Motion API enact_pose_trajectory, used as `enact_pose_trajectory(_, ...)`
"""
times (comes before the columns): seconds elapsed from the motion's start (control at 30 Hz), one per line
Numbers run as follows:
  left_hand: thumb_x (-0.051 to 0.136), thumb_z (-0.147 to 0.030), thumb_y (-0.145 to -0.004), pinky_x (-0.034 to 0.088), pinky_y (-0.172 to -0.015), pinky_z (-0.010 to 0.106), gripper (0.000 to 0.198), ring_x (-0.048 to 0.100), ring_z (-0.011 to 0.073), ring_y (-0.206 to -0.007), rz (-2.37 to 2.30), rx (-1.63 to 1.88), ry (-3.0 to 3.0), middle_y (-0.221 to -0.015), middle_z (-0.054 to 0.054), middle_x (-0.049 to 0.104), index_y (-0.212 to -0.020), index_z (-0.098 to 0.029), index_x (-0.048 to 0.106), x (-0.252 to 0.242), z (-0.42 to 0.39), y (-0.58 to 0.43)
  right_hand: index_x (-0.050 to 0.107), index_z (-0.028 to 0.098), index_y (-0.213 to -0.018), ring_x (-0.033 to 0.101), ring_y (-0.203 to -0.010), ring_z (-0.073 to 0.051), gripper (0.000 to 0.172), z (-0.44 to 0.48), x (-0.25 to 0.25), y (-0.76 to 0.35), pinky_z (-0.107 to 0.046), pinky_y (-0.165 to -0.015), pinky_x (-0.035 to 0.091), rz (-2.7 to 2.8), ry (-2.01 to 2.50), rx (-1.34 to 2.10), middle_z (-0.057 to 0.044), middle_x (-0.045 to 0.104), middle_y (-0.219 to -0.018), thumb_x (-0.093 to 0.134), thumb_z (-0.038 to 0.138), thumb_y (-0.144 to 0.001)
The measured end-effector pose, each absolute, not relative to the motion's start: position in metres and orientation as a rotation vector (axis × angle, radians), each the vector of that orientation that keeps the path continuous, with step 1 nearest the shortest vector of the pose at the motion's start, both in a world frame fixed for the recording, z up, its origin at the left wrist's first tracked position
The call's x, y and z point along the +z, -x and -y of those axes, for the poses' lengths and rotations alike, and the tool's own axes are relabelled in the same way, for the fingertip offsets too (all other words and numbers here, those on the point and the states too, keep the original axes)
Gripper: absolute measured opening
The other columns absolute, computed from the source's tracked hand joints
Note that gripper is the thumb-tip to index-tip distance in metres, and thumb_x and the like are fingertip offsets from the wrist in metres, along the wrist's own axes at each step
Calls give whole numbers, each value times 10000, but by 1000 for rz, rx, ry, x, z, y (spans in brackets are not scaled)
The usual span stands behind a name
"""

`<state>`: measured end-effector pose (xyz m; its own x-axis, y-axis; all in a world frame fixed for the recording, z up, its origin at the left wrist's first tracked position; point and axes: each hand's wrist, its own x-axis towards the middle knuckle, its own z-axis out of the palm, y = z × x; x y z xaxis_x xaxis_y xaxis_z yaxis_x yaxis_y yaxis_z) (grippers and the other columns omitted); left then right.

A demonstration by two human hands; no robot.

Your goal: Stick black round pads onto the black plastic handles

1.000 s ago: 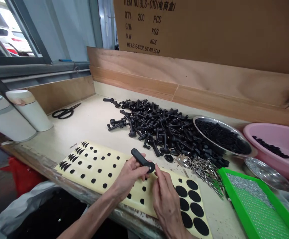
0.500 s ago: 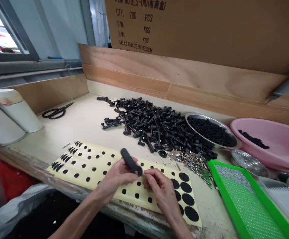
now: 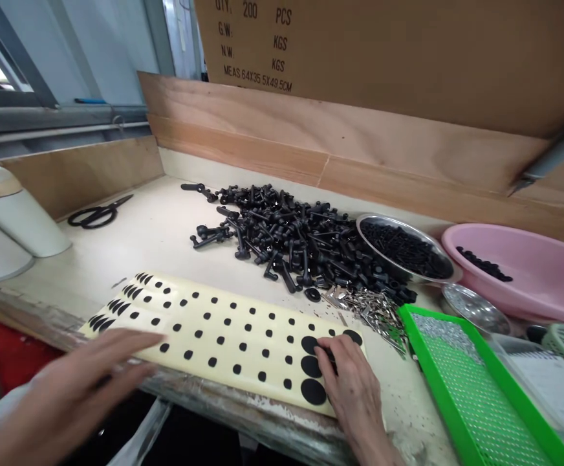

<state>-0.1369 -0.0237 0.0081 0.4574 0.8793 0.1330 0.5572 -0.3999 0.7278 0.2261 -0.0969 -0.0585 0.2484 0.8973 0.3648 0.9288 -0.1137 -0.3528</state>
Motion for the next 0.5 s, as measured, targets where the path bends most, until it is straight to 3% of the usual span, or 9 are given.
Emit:
enact_pose_trajectory(0.1, 558, -288, -881, 449, -945, 392, 357, 521, 272, -1138, -976, 519, -2365, -1259, 41, 593, -1232, -337, 602, -6, 26, 38, 596, 236, -828, 606, -757, -196, 114, 94, -60, -230, -304, -644, 500, 1580, 1980, 98, -25, 603, -838, 520, 305, -877)
enact_pose_trajectory(0.17, 555, -235, -888, 435, -952, 451, 406, 518, 275, -1111, -783, 388, -2501, -1241, 93, 568, -1290, -285, 544, -15, 27, -18, 585, 234, -839, 610, -741, -178, 89, 94, -62, -234, -289, -652, 513, 1552, 1922, 174, -22, 595, -857, 532, 299, -870)
enact_pose_trajectory(0.3, 583, -284, -882, 414, -906, 508, 351, 521, 275, -983, -731, 352, -2693, -1083, 93, 582, -1230, -248, 557, -30, 25, -68, 578, 210, -983, 596, -723, -168, 155, 98, -64, -232, -305, -681, 516, 1467, 1887, 166, -51, 574, -931, 487, 304, -900)
enact_pose_trajectory(0.5, 540, -330, -905, 367, -930, 509, 278, 491, 289, -1023, -748, 338, -2792, -1116, 94, 576, -1161, -223, 561, -30, 25, -64, 559, 213, -754, 567, -741, -180, 126, 98, -54, -222, -307, -683, 457, 1456, 1854, 279, -21, 555, -814, 512, 251, -864)
